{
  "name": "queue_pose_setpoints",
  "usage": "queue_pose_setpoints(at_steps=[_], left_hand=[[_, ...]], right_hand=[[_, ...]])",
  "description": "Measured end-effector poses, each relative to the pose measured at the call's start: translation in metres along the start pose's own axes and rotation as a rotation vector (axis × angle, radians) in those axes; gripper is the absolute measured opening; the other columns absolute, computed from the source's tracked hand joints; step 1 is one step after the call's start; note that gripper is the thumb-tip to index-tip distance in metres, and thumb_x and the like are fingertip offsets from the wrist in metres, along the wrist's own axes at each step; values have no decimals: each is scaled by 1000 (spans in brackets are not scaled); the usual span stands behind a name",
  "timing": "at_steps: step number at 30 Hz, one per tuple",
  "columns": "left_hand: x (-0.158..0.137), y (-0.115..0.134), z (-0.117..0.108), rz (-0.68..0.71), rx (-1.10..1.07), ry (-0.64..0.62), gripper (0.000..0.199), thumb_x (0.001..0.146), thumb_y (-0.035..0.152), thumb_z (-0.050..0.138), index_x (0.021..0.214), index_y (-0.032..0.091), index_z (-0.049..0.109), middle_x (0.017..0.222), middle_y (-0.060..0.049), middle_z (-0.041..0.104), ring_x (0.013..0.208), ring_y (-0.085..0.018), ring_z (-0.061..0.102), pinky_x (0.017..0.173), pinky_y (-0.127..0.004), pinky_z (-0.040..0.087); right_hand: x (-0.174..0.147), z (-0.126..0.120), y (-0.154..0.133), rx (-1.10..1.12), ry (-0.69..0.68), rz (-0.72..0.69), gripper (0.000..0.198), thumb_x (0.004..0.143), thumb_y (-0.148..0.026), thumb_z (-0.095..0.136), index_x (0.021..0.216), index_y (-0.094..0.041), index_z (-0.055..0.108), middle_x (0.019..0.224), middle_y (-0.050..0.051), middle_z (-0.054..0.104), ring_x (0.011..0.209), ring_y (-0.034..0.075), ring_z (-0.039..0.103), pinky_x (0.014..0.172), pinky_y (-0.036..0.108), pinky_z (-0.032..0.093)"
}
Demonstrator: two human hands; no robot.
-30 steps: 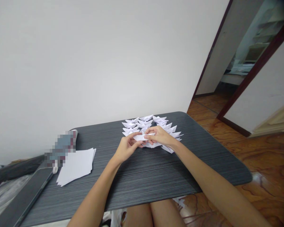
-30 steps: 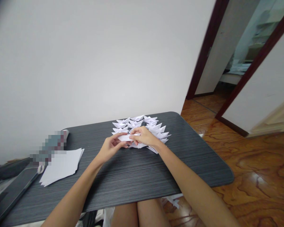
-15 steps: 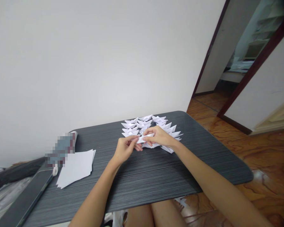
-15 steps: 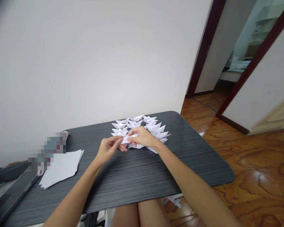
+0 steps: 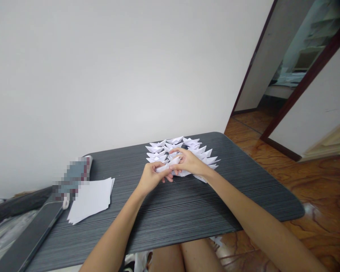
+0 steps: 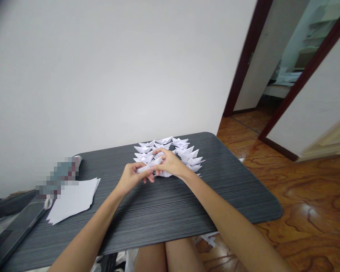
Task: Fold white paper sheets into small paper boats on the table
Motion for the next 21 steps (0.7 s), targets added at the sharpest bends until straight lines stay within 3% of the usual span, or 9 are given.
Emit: queue_pose_setpoints(at_steps=[4,11,14,17,21], left_hand=[[2,-1,0,-6,-32,-18,30,70,37,57,65,8,58,58,-8,66,50,-16,62,41,-20,41],[1,-4,4,-120,-137,-165,44,78,48,40,70,8,55,64,-14,67,52,-18,63,42,-21,40],[-1,-4,7,-105,-59,-213,45,79,50,36,77,8,53,69,-15,67,50,-16,62,41,-21,39],[0,-1,5,0,186,-98,39,75,47,46,78,10,55,68,-8,66,48,-12,58,45,-20,40],[1,2,-1,81,425,33,37,72,45,51,64,11,62,55,-1,60,49,-10,50,50,-20,37]], right_hand=[[2,5,11,98,-32,85,20,63,-26,64,68,-9,56,49,1,59,41,8,53,39,17,34],[1,-1,6,90,30,85,34,74,-36,51,55,-9,54,49,4,60,33,5,49,34,16,27],[2,-4,6,58,73,76,35,75,-35,49,52,-9,52,43,1,56,29,4,44,32,16,24],[2,-2,6,-3,91,45,32,75,-32,49,51,-11,50,41,-2,52,27,3,40,31,15,22],[1,5,4,-104,86,6,25,72,-29,52,54,-12,49,40,-4,49,29,3,38,34,16,27]])
Point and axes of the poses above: each hand's wrist, its own x-axis towards the middle knuckle, its own z-axis out of the palm, y = z × x, the point moved 5 cm from there along x, towards the middle knuckle
